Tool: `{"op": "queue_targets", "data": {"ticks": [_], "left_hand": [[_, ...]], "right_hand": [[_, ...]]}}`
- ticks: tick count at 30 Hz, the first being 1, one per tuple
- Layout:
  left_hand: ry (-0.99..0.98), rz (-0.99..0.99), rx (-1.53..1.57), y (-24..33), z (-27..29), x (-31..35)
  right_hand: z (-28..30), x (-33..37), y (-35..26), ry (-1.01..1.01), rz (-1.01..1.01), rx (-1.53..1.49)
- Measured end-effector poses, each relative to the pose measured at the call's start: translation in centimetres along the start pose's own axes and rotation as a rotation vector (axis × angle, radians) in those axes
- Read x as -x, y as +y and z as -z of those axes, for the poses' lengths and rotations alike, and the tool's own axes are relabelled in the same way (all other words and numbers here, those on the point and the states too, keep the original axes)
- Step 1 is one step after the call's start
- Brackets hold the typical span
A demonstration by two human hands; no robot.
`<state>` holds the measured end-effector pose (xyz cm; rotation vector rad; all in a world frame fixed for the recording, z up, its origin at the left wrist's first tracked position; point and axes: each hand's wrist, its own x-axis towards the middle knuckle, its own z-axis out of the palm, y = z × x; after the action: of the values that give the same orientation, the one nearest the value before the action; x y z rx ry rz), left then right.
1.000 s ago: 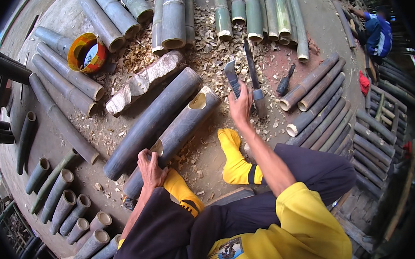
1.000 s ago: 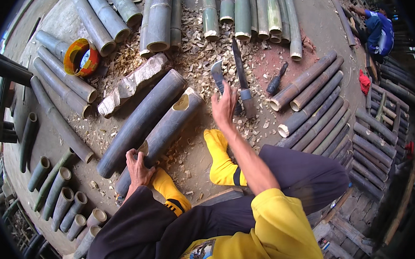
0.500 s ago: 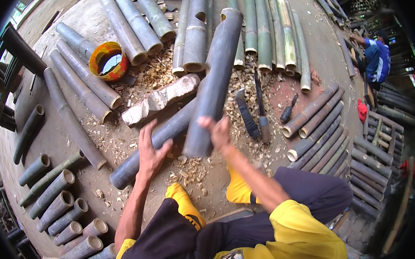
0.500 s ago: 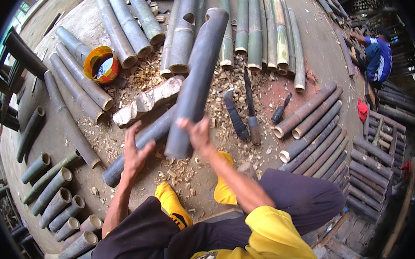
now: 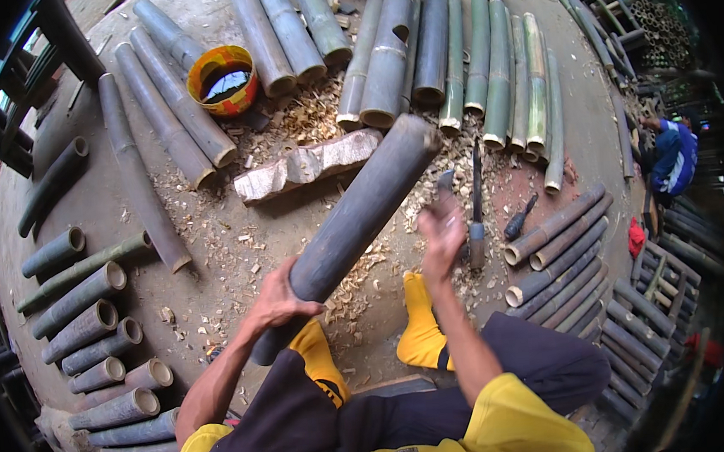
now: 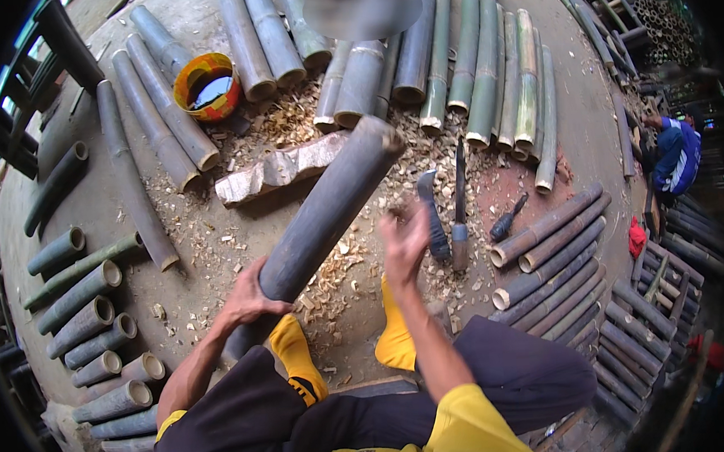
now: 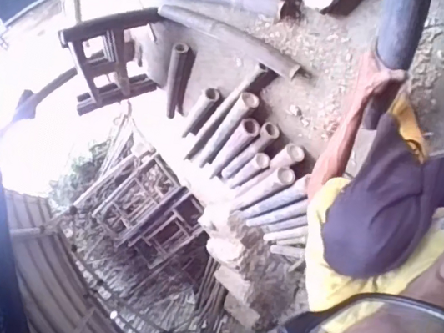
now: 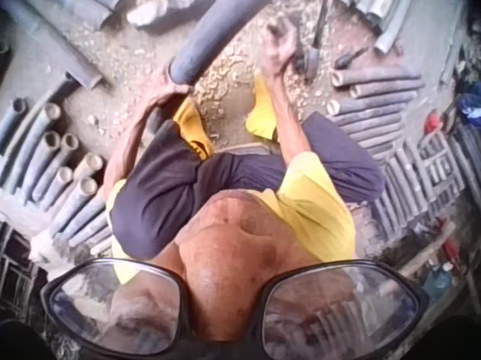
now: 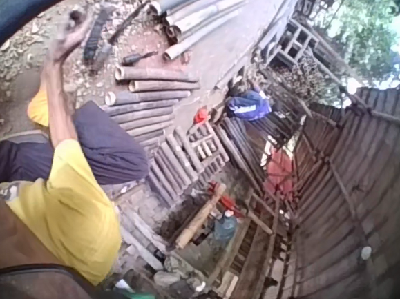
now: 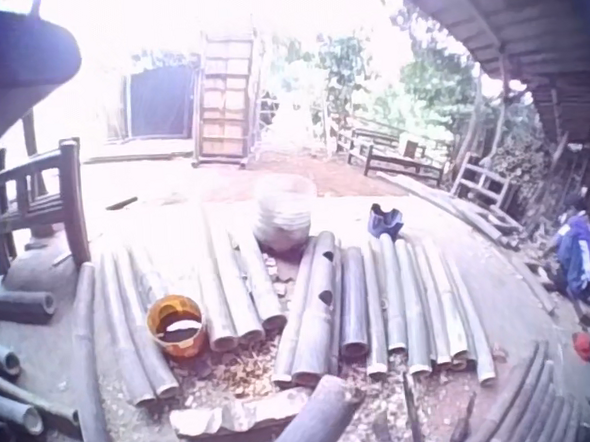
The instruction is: The person carves out sections and drills holes into bamboo poles using a variety of hand tools including a mallet, a chisel, and a machete.
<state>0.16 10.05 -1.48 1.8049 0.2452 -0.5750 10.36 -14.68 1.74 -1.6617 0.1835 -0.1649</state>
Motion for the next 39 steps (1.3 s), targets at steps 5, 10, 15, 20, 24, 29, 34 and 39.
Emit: {"op": "queue_targets", "data": {"ticks": [5,10,15,20,24,29,34,39], "left_hand": [[0.019,-0.093,0.584,4.7,-5.5,-2.6],[-0.084,-0.258,-0.098,-0.8,-6.0,-1.7],[0.509,-0.379,-0.494,-2.7,1.4,-6.3],[0.521,-0.202,-0.980,-2.7,7.9,-13.1],[0.391,-0.099,-0.880,-3.6,6.5,-13.9],[0.416,-0.146,-0.847,-5.3,3.4,-9.5],[0.615,-0.199,-0.903,-3.4,2.5,-8.1],[0.654,-0.235,-0.561,-3.7,0.5,-3.5]], "right_hand": [[-2.3,5.5,2.0,-0.473,-0.179,-0.085],[-1.5,3.7,4.2,-0.594,-0.304,0.164],[-0.5,6.7,8.7,-0.664,-0.317,0.352],[-2.5,8.6,9.5,-0.687,-0.351,0.337],[-0.5,8.6,9.5,-0.728,-0.402,0.362],[2.5,12.0,9.5,-0.754,-0.546,0.472],[1.9,11.7,8.6,-0.764,-0.550,0.466],[3.3,5.8,5.2,-0.924,-0.449,0.628]]}}
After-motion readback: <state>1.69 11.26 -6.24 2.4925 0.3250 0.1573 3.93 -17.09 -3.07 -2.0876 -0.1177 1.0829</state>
